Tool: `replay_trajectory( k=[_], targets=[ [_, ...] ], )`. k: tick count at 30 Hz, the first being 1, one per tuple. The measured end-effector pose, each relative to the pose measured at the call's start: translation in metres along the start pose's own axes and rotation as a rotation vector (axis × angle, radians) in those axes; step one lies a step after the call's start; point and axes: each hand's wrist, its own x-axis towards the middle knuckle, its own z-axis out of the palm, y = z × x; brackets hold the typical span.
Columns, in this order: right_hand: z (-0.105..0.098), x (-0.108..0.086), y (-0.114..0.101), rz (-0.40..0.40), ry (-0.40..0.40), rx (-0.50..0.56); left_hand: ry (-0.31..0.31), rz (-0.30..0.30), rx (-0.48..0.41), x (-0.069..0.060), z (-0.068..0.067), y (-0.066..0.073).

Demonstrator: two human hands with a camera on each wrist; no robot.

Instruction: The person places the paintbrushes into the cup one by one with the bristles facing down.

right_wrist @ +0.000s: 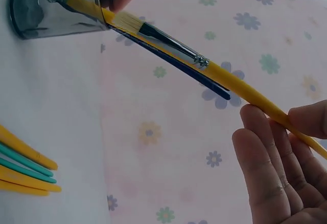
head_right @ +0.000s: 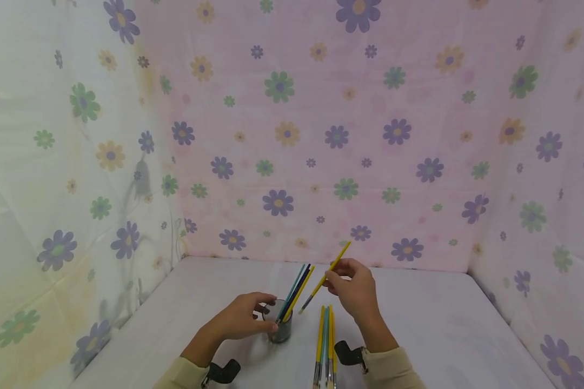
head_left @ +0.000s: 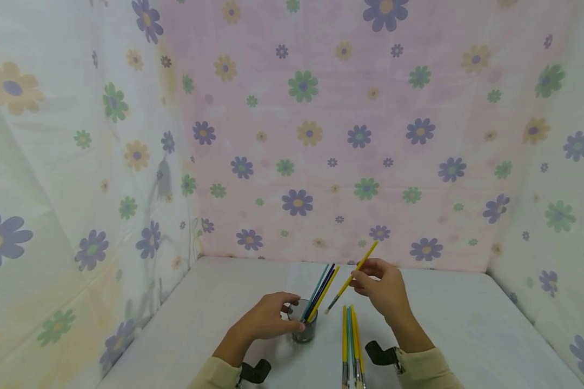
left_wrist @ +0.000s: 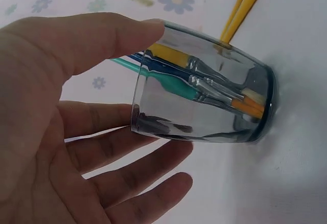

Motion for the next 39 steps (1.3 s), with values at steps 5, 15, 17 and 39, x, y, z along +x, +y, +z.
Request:
replay_trajectory(
  k=[5,15,17,39],
  targets=[
    [0.009,-0.003,0.0,-0.031,-0.011,0.025,-0.005,-0.014,-0.021,0.0,0.0,0.005],
    [0.029,-0.006,0.006,-0.015,-0.035,0.026,0.008,-0.017,0.012,0.0,-0.002,0.011],
    [0.032,-0.007,0.009,-0.012,-0.043,0.014,0.008,-0.018,0.019,0.0,-0.002,0.011],
    [0.056,-0.013,0.03,0.01,-0.136,-0.079,0.088,-0.053,0.146,-0.002,0.005,0.014]
  ],
)
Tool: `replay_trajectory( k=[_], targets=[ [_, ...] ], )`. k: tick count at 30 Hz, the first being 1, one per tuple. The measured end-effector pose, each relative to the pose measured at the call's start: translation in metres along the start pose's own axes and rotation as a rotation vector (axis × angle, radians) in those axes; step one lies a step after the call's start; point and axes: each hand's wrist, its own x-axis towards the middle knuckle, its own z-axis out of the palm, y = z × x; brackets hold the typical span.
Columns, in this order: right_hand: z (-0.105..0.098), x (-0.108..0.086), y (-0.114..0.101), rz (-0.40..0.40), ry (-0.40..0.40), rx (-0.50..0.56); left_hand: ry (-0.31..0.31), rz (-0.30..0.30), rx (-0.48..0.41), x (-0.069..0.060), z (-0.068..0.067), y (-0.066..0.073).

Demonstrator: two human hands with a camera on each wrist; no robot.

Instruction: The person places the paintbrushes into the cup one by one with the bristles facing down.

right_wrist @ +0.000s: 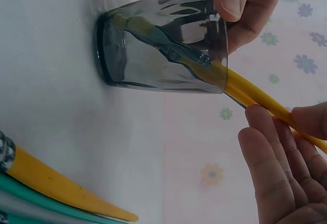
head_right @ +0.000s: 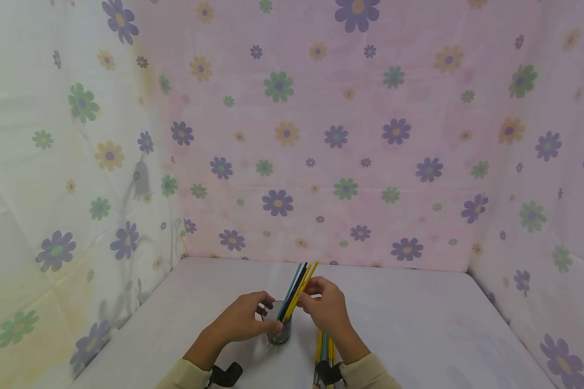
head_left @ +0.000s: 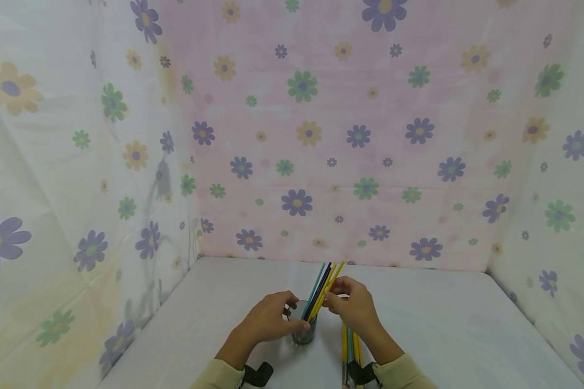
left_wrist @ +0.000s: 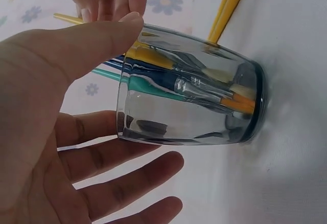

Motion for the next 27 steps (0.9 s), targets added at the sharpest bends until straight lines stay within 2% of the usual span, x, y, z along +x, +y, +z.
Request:
replay_trajectory(
  k=[6,13,20,27],
  targets=[
    [0.0029,0.0008,0.0046,0.002,-0.037,-0.021,-0.003,-0.002,0.012,0.0007,-0.0002,-0.0003],
    [0.0032,0.0004,0.009,-0.031,-0.073,-0.031,-0.029,-0.014,-0.027,0.0006,0.0,0.002],
    [0.0008,-0.0001,0.0081,-0.041,-0.081,-0.035,-0.052,-0.006,-0.043,-0.0025,-0.0021,0.0058],
    [-0.0047,0.0,0.0057,-0.023,-0.077,-0.033,-0.047,-0.002,-0.035,-0.0037,-0.0014,0.0063]
  ],
)
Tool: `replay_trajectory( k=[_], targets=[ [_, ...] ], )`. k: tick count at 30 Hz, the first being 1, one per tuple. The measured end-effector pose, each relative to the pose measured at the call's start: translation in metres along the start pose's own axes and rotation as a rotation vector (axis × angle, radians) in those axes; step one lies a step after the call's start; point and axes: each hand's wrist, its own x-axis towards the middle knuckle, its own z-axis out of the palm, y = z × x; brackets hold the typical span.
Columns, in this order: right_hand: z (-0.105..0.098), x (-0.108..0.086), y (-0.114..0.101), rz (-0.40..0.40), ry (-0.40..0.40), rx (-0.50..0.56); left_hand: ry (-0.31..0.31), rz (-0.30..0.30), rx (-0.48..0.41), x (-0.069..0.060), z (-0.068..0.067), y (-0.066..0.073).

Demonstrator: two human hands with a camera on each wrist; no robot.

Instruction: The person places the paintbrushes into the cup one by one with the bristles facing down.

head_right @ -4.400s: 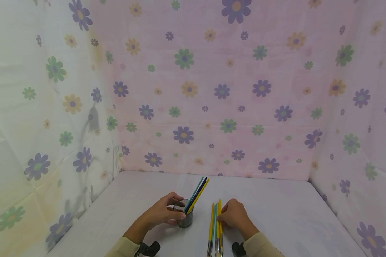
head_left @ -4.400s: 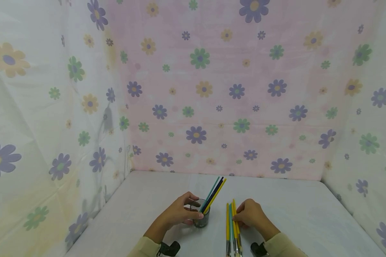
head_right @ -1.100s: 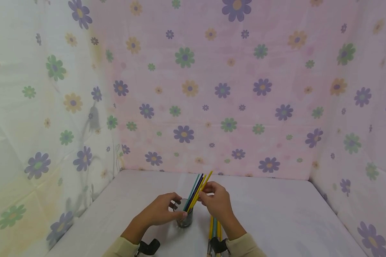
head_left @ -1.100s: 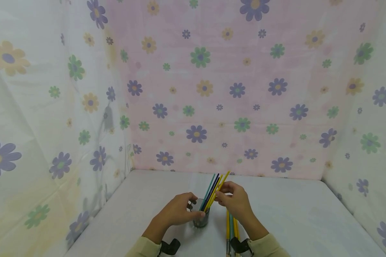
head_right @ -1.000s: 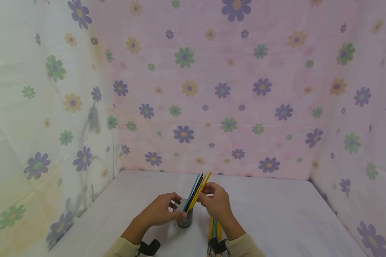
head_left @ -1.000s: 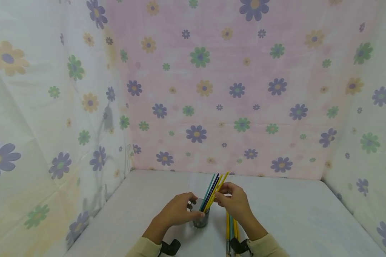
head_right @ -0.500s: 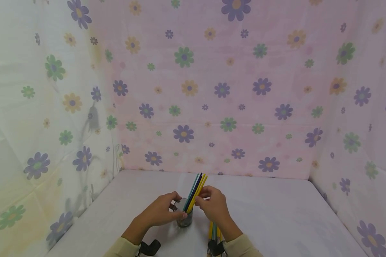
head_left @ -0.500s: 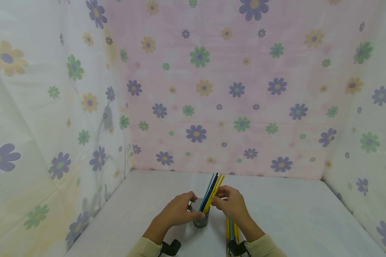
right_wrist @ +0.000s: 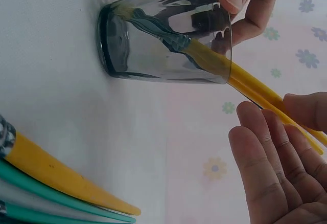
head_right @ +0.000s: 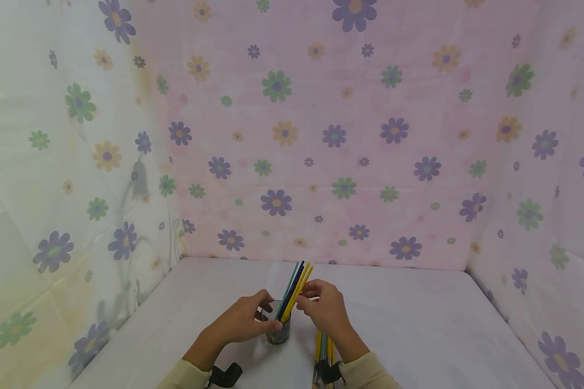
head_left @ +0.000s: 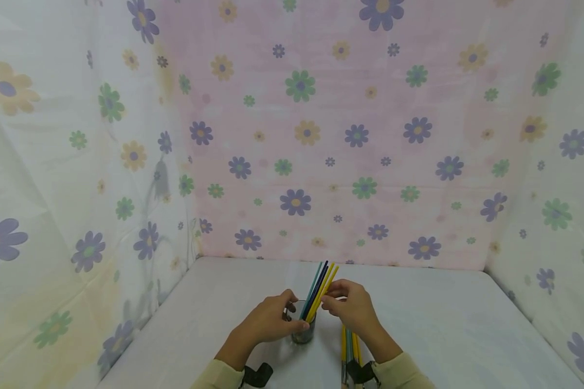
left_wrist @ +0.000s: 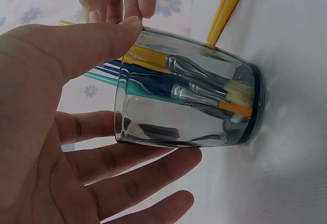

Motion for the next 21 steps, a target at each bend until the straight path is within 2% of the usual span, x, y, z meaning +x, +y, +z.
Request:
replay_trajectory(
  k=[14,21],
  targets=[
    [-0.018,0.003,0.0,0.038,0.017,-0.008,0.003,-0.028,0.03,0.003,0.002,-0.002],
    [-0.032,0.004,0.0,0.108,0.035,-0.01,0.003,-0.033,0.035,0.004,0.003,-0.002]
  ],
)
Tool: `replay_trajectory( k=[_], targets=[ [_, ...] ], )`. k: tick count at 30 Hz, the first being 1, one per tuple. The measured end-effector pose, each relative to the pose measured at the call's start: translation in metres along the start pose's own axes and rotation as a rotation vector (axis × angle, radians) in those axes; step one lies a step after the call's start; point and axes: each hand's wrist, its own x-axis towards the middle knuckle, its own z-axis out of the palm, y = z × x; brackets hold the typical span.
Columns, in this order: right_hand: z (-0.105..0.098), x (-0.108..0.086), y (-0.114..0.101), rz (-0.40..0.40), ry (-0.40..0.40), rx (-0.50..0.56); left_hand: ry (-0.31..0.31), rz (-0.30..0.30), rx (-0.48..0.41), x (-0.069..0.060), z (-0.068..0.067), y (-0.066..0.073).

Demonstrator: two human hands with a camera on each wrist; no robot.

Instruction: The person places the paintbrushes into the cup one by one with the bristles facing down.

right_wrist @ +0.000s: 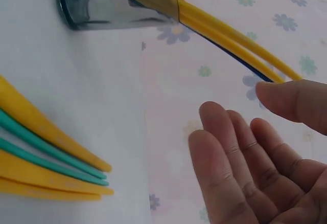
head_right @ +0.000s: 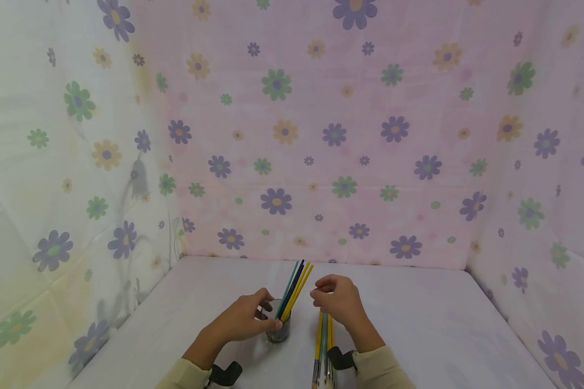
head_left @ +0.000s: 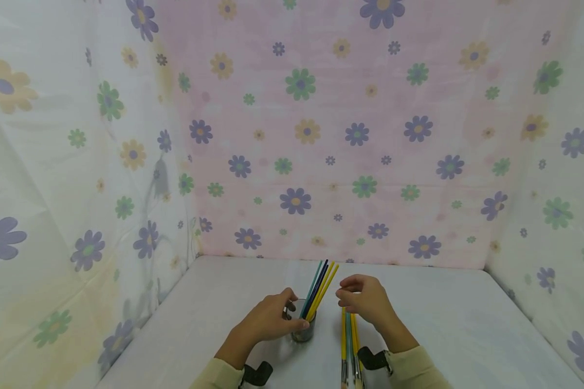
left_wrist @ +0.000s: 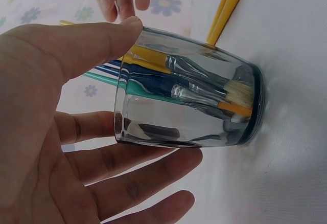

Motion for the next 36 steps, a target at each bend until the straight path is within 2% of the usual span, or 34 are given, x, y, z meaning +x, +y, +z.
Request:
replay_trajectory(
  k=[8,20,28,36],
  targets=[
    [-0.016,0.003,0.008,0.106,0.022,-0.061,-0.004,0.015,0.003,0.0,0.0,-0.001],
    [-0.035,0.01,0.018,0.227,0.035,-0.143,-0.007,-0.002,0.003,0.0,0.001,-0.002],
    [-0.034,0.011,0.026,0.292,0.002,-0.217,-0.001,-0.001,-0.013,0.002,-0.001,-0.002],
    [-0.029,0.015,0.042,0.351,-0.048,-0.239,-0.019,0.0,-0.026,0.002,0.0,-0.003]
  ],
)
